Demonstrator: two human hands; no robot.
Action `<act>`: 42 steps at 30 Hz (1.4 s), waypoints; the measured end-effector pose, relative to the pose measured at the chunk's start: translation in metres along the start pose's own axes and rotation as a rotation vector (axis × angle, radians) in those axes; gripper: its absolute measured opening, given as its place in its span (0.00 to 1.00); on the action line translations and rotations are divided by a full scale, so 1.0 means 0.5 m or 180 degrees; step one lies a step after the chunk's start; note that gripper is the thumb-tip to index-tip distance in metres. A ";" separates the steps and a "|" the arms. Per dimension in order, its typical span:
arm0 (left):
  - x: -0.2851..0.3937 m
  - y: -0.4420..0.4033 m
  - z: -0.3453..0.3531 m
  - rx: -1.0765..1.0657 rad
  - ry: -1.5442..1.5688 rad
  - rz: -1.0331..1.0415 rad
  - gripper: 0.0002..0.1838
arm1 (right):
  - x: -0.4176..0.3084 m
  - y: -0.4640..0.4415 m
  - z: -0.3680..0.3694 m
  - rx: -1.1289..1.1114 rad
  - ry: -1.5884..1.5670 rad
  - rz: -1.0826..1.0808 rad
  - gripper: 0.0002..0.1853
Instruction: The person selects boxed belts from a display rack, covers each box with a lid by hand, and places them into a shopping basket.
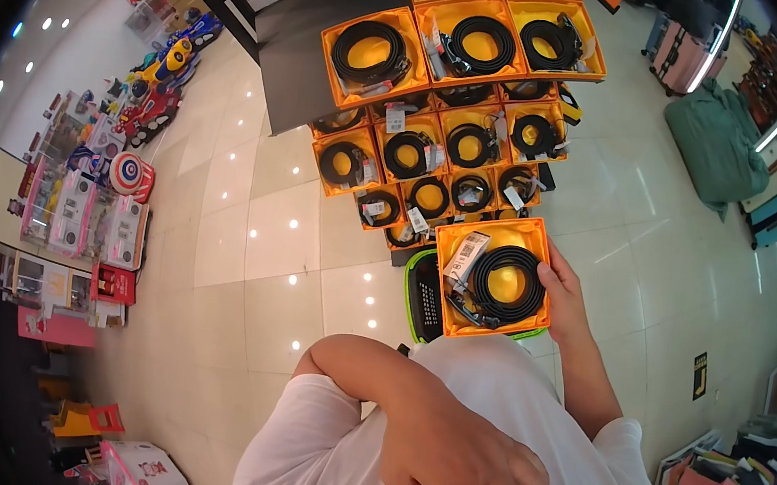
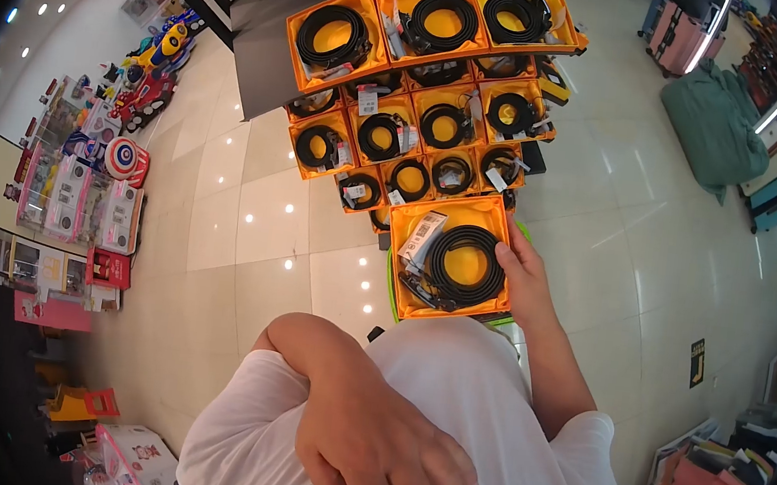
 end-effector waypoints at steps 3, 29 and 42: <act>-0.003 -0.005 -0.009 0.0384 0.0223 -0.0052 0.08 | -0.002 0.000 0.000 -0.0009 -0.0025 -0.0009 0.28; -0.003 -0.014 0.008 0.0261 0.0135 0.0158 0.15 | -0.008 0.009 -0.001 0.0005 -0.0015 -0.0007 0.28; 0.003 -0.014 0.015 0.0051 0.0406 0.0148 0.14 | -0.009 0.016 -0.004 -0.0022 -0.0035 -0.0004 0.28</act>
Point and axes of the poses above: each hand's wrist, its own y-axis away from the middle knuckle, its own z-axis out of the palm, x = y × z, the point moved 10 cm from there along -y, towards the middle knuckle, and after that the axes turned 15 degrees about -z, right-handed, at the moved point
